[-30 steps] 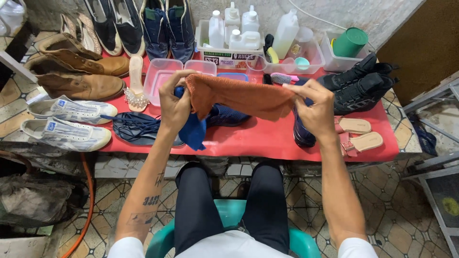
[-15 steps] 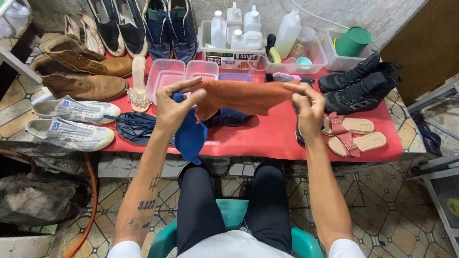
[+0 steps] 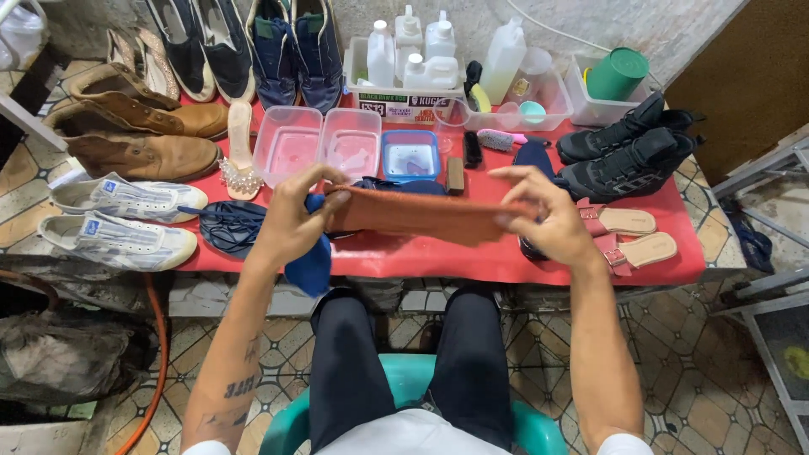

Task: The person is cleaning a blue sneaker using a blue cloth and a small brush at a service counter.

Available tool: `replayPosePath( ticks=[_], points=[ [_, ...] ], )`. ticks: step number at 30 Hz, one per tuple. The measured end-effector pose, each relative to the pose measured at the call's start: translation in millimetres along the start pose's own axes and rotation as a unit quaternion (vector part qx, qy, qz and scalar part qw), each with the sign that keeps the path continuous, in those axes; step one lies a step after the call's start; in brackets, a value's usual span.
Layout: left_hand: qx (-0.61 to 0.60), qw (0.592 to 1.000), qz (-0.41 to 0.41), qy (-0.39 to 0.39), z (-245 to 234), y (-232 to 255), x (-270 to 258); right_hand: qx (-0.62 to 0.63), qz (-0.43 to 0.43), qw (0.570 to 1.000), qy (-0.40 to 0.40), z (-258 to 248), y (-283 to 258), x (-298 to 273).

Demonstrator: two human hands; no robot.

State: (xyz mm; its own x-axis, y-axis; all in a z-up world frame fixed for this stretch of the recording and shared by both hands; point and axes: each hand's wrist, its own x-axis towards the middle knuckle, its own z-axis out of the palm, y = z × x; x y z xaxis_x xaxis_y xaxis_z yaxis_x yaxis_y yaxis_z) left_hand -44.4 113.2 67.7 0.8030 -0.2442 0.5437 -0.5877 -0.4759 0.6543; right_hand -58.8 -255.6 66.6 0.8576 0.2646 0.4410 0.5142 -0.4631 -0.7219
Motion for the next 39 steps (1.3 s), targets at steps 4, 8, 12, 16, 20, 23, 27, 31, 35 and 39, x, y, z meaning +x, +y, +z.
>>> replayPosePath(
  ticks=[4, 8, 12, 16, 20, 23, 27, 31, 35, 39],
  points=[
    [-0.088, 0.992, -0.077, -0.043, 21, -20, 1, 0.125, 0.326, 0.931, 0.108, 29, 8, 7],
    [-0.088, 0.989, -0.122, -0.007, 55, -26, 4, 0.363, 0.249, 0.892, 0.109, 44, 65, 13],
    [-0.074, 0.99, -0.122, 0.008, 85, 1, 2, 0.285, 0.196, 0.936, 0.067, 76, 55, 0],
    [-0.105, 0.991, -0.086, -0.005, 117, 31, 2, 0.173, 0.17, 0.97, -0.033, 112, 51, -27],
    [-0.144, 0.985, -0.076, -0.052, 111, 51, -4, 0.309, 0.225, 0.924, 0.016, 126, 38, -40],
    [-0.169, 0.98, -0.053, -0.095, 112, 37, -15, 0.386, 0.25, 0.884, 0.084, 138, 72, -58],
    [-0.152, 0.98, -0.081, -0.104, 108, 29, -28, 0.393, 0.363, 0.84, 0.089, 139, 144, -76],
    [-0.155, 0.974, -0.123, -0.11, 98, 25, -41, 0.338, 0.372, 0.838, 0.212, 104, 158, -39],
    [-0.166, 0.969, -0.147, -0.111, 88, 30, -45, 0.131, 0.214, 0.942, 0.223, 57, 187, 30],
    [-0.163, 0.965, -0.171, -0.11, 83, 28, -49, -0.147, 0.037, 0.972, 0.181, 39, 188, 77]
  ],
)
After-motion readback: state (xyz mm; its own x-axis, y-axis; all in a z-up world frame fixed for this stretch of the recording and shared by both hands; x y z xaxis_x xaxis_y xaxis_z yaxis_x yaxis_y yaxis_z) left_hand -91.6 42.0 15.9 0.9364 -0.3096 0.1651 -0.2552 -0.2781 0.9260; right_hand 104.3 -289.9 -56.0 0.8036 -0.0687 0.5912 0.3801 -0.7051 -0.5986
